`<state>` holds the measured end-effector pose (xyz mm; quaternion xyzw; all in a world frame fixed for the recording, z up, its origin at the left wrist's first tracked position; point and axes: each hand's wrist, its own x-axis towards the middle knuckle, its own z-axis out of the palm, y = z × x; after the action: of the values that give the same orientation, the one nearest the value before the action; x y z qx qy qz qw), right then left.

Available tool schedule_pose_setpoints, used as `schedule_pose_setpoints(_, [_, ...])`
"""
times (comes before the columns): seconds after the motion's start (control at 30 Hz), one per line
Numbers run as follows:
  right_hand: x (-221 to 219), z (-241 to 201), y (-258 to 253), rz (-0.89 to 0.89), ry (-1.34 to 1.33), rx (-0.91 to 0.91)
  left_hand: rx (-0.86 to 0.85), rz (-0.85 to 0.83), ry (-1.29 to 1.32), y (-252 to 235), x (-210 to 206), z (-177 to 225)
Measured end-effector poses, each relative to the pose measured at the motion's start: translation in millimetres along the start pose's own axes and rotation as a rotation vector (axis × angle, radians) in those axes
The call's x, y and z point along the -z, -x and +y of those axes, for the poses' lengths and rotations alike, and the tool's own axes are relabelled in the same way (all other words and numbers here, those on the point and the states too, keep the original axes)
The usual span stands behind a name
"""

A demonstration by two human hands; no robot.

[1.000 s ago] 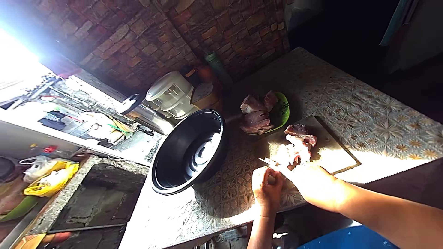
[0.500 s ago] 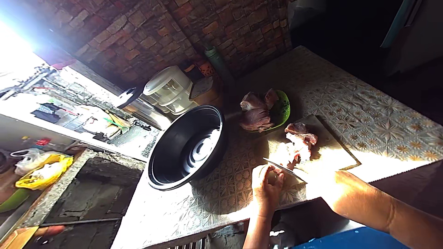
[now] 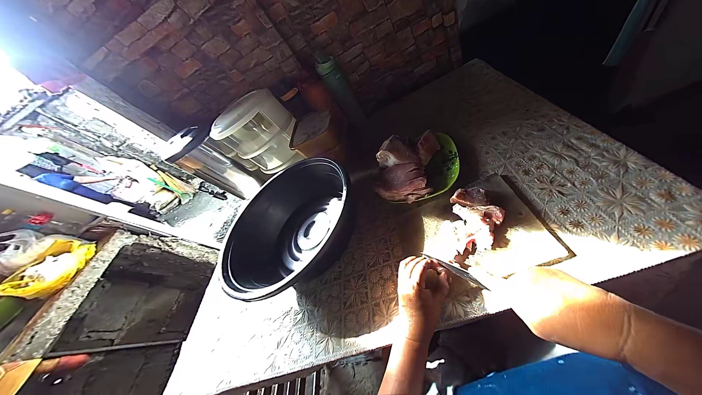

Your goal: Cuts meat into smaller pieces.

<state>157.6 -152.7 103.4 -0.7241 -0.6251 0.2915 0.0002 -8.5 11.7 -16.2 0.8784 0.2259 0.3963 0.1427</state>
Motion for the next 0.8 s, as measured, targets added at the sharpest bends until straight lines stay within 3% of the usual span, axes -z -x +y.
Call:
schedule_pose_setpoints(0.07, [13, -6, -5, -0.100, 0.011, -0.017, 0.001, 0.008, -0.014, -2, -1, 1])
schedule_pose_setpoints(0.13, [12, -7, -14, -0.025, -0.007, 0.028, 0.002, 0.015, -0.019, -2, -2, 2])
schedule_pose_setpoints(0.4, [15, -26, -64, -0.024, -0.004, 0.036, 0.047, 0.007, -0.036, -1, 0, 4])
schedule_pose_setpoints(0.67, [-2, -13, -12, -0.015, 0.030, -0.021, 0.033, 0.044, -0.037, 1, -4, 4])
schedule_pose_setpoints(0.8, [-6, -8, -18, 0.041, 0.022, 0.010, 0.031, 0.028, -0.002, -1, -4, 2])
